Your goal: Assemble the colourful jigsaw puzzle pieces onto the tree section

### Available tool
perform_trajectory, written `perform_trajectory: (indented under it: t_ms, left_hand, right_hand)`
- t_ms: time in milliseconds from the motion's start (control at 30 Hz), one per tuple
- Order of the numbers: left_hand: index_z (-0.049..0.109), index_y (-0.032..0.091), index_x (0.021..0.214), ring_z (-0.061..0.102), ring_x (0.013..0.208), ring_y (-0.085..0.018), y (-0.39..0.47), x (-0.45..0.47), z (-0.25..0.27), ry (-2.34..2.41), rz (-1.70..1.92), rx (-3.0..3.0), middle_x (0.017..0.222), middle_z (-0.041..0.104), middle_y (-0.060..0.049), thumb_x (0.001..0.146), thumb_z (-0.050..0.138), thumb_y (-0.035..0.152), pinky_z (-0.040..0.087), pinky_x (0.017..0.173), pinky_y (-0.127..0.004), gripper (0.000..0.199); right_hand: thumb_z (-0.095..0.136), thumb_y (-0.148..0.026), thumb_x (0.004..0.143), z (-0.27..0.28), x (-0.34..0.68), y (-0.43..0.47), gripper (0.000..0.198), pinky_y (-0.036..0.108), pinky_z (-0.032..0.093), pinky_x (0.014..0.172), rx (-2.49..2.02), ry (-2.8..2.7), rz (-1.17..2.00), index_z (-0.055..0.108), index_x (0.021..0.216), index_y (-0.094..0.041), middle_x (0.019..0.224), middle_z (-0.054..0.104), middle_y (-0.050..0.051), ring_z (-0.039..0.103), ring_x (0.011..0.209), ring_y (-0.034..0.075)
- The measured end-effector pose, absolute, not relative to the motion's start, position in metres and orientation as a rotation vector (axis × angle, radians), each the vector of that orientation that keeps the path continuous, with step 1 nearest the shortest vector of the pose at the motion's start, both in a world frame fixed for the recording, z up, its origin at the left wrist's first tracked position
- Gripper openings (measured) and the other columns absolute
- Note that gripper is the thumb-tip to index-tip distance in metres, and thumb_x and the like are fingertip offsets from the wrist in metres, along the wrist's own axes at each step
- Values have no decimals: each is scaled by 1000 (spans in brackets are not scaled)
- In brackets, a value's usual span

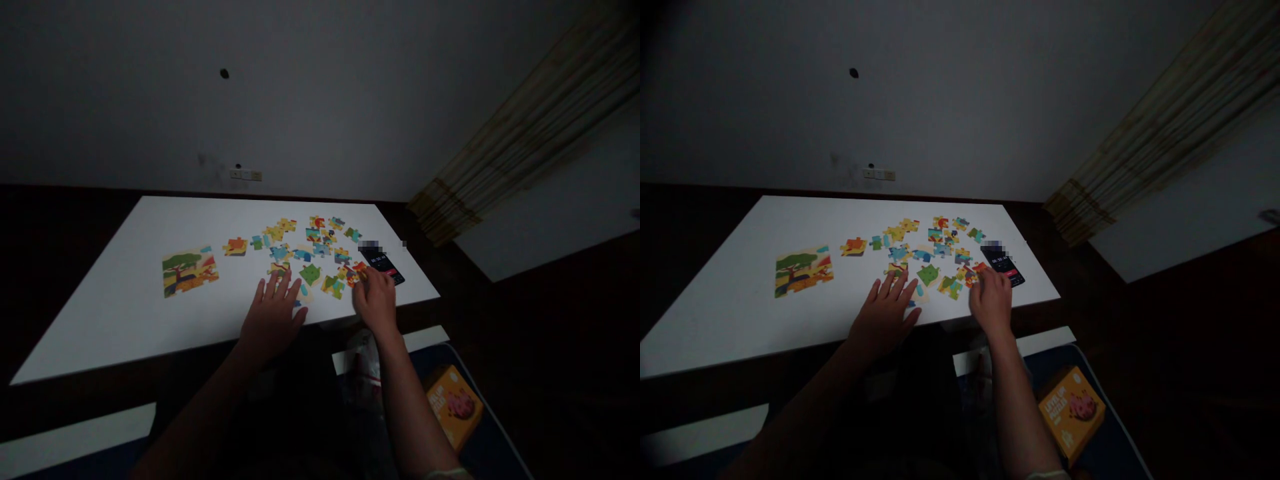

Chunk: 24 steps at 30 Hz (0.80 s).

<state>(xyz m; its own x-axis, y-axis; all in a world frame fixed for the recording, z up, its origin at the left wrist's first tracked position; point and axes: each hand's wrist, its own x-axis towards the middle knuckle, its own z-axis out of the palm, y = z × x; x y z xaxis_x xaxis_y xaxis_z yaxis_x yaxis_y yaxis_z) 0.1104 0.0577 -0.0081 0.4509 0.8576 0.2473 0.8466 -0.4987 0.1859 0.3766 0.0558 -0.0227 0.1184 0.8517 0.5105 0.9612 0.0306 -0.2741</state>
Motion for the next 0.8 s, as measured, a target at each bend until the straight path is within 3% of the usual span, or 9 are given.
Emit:
perform_trajectory:
  t_ms: [167, 333, 800]
  left_hand:
    - [41, 25, 144, 25, 144, -33, 60, 111, -10, 1552, 549, 2637, 154, 32, -8, 90, 46, 43, 24, 115, -57, 56]
    - [40, 30, 144, 26, 143, -33, 67, 118, -6, 1504, 598, 2616, 155, 32, -6, 88, 51, 43, 25, 115, -58, 59]
    - [43, 34, 142, 25, 144, -31, 76, 123, -7, 1368, 562, 2654, 153, 36, -3, 93, 42, 45, 22, 116, -57, 50]
  right_hand:
    - [50, -23, 87, -18, 344, 66, 35, 52, 40, 94, -1787, -1850, -188, 60, 120, -24, 125, 60, 9, 43, 121, 33]
    - [51, -23, 87, -18, 335, 69, 34, 51, 44, 89, -1727, -1869, -81, 62, 119, -29, 126, 61, 6, 48, 116, 31]
    - [53, -25, 89, -13, 337, 69, 28, 51, 45, 92, -1713, -1864, 7, 67, 113, -33, 124, 64, 1, 51, 116, 28]
